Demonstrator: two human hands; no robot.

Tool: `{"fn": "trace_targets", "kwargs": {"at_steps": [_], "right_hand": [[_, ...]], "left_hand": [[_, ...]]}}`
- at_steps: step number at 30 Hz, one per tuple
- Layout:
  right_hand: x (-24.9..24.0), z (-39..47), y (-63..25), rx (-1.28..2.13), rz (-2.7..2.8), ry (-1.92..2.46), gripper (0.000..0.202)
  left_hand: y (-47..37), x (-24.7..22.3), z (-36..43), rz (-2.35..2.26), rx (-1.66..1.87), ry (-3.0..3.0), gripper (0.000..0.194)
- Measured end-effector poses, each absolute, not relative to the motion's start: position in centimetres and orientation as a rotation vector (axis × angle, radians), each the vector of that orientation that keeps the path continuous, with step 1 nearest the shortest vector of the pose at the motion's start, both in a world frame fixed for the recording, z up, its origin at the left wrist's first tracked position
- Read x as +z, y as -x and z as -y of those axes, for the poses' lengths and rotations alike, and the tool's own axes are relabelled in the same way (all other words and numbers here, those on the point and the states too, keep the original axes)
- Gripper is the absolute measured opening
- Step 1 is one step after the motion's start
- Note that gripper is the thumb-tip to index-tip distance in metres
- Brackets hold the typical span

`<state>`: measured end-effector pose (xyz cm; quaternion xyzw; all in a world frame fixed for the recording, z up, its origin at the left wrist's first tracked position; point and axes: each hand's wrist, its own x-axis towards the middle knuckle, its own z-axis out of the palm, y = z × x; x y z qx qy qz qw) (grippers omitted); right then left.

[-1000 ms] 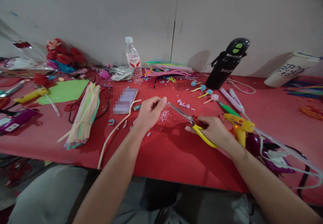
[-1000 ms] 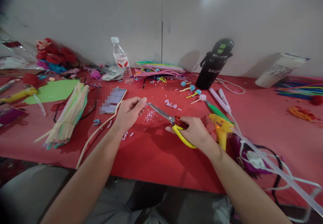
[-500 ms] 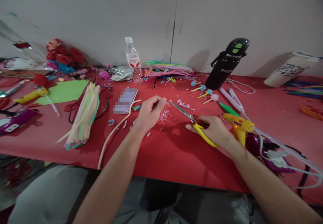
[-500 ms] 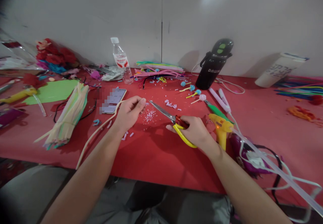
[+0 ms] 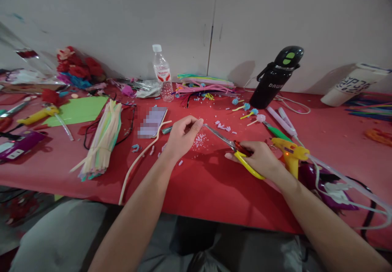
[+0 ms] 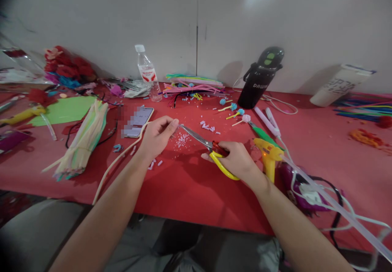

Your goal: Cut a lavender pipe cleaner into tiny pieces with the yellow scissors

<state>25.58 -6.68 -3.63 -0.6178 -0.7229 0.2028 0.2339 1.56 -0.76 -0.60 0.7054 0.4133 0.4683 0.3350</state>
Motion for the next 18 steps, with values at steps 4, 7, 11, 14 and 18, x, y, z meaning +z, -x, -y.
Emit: {"fn": "trace_targets", "kwargs": {"at_steps": [4,7,11,14,18], "right_hand": [[-3.54,6.63,-25.48,0.57,1.972,1.685,0.055],[-3.59,6.59,-25.51,0.552,1.971,1.681,0.056],[-3.7,6.61,-25.62,0.54,1.975,1.688,0.057],[-3.66,6.64,-25.64,0.558,1.981,1.688,0.056],[-3.63,6.64,-25.63,0.581,1.988,1.679,0.053]], "left_hand": [[-1.56,-0.67,0.67,-1.083,1.223,-1.837,0.035],[-1.5,-0.78,0.56,-1.087,1.225,-1.831,0.034],[-1.41,-0.9,0.47,-1.095,1.235,-1.826,0.033],[-1.39,-0.89,0.51,-1.093,1.229,-1.831,0.033],[-1.4,-0.8,0.56,-1.087,1.225,-1.846,0.031]]}}
